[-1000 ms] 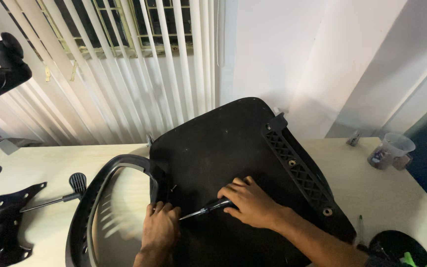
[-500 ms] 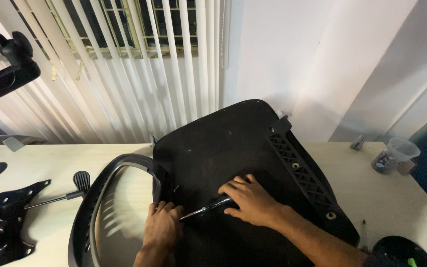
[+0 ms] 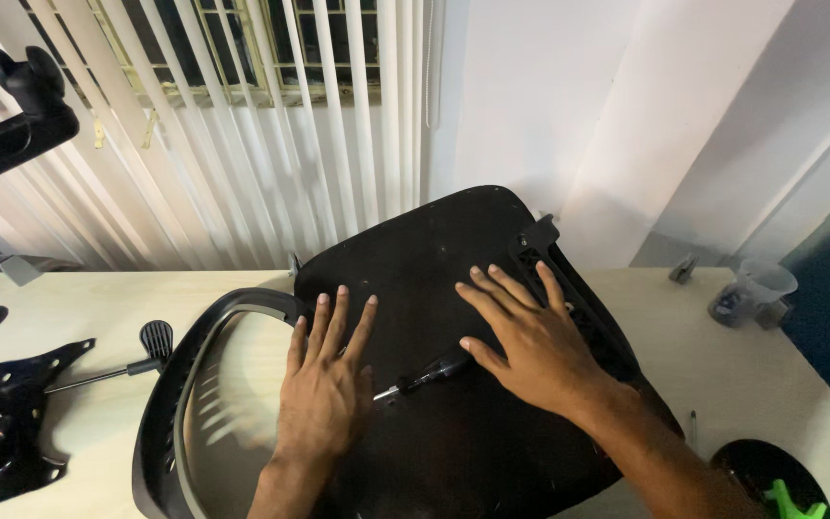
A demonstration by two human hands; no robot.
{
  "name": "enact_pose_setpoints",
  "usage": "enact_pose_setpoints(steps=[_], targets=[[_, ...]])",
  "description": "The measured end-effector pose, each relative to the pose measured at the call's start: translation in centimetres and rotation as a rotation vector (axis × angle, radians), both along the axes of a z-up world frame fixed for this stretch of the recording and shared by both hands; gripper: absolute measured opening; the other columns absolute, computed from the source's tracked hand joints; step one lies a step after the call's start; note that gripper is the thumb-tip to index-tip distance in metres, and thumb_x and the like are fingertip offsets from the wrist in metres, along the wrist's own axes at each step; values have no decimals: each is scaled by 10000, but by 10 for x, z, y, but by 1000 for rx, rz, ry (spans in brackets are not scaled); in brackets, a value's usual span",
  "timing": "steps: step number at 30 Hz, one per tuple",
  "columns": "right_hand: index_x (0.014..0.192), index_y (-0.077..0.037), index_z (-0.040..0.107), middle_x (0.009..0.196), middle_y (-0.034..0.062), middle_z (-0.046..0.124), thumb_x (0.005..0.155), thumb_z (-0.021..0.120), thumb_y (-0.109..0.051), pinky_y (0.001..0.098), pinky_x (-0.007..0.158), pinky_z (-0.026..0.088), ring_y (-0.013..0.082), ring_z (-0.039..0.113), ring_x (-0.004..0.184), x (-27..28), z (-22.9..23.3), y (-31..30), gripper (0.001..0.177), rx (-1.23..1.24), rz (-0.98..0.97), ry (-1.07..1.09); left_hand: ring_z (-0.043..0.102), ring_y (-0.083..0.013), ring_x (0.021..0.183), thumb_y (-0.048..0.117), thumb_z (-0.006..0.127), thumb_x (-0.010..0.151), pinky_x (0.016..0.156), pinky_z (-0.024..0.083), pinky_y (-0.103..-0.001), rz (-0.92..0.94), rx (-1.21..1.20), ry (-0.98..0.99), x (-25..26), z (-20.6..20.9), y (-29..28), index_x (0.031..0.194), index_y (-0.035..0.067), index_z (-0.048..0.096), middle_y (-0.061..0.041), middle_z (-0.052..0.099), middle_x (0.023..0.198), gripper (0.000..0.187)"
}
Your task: The person uses a screwdriver to tighten screws into a black plastic chair backrest, securing a mounting bracket. The person then places the screwdriver on the chair and briefly touches the surface.
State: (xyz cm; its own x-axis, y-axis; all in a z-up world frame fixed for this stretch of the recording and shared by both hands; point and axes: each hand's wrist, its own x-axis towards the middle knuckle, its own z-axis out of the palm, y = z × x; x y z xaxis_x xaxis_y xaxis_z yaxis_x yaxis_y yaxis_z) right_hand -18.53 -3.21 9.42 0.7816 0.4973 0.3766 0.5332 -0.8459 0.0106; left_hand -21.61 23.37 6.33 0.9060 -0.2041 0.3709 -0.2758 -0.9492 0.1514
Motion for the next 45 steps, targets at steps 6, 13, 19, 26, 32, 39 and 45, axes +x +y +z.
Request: enact_pose_setpoints(steps=[6,13,19,26,32,39,45], targets=[[1485,-159,449,1560,129,418,932,607,-485,695,1173,53,301,317,1471,-19,23,0,661,7,13,-62,182,-331,1520,191,658,809,1215,96,-536,-57,-40,-93,-16,22,-10,1611,196,253,-171,209,1680,899],[1508,-172,419,1576,154,391,934,604,-493,705,1172,45,321,299,1485,-27,27,-6,683,20,7,-79,166,-330,1544,237,678,795,1211,65,-552,-52,-10,-86,-22,25,-15,1625,217,234,-160,184,1695,941],[1515,-175,403,1585,157,366,931,596,-511,708,1171,23,325,287,1481,-26,28,-13,701,3,-7,-72,159,-326,1565,221,682,794,1213,52,-556,-37,43,-73,-17,30,-23,1628,244,223,-151,171,1700,953],[1519,-181,391,1590,158,363,923,595,-528,691,1187,19,322,294,1482,-30,33,-21,719,13,-42,-104,157,-298,1533,177,664,775,1234,54,-544,-30,90,-110,-11,45,-24,1642,270,211,-142,171,1716,983],[1519,-173,395,1600,154,362,933,594,-525,704,1183,2,304,297,1491,-27,51,-35,711,18,-83,-128,150,-291,1530,218,652,836,1238,49,-540,-13,123,-179,-2,62,-14,1646,286,194,-126,161,1722,933],[1528,-155,401,1591,169,380,939,593,-513,700,1186,9,311,292,1501,-20,76,-47,716,37,-102,-193,115,-293,1551,289,666,848,1249,30,-559,57,206,-207,18,86,-1,1643,303,179,-121,145,1713,933],[1516,-152,422,1580,182,404,940,608,-499,693,1195,15,324,303,1505,-17,86,-48,698,62,-99,-218,95,-300,1564,292,701,846,1249,11,-579,55,177,-253,28,100,-1,1632,310,171,-126,121,1700,948]])
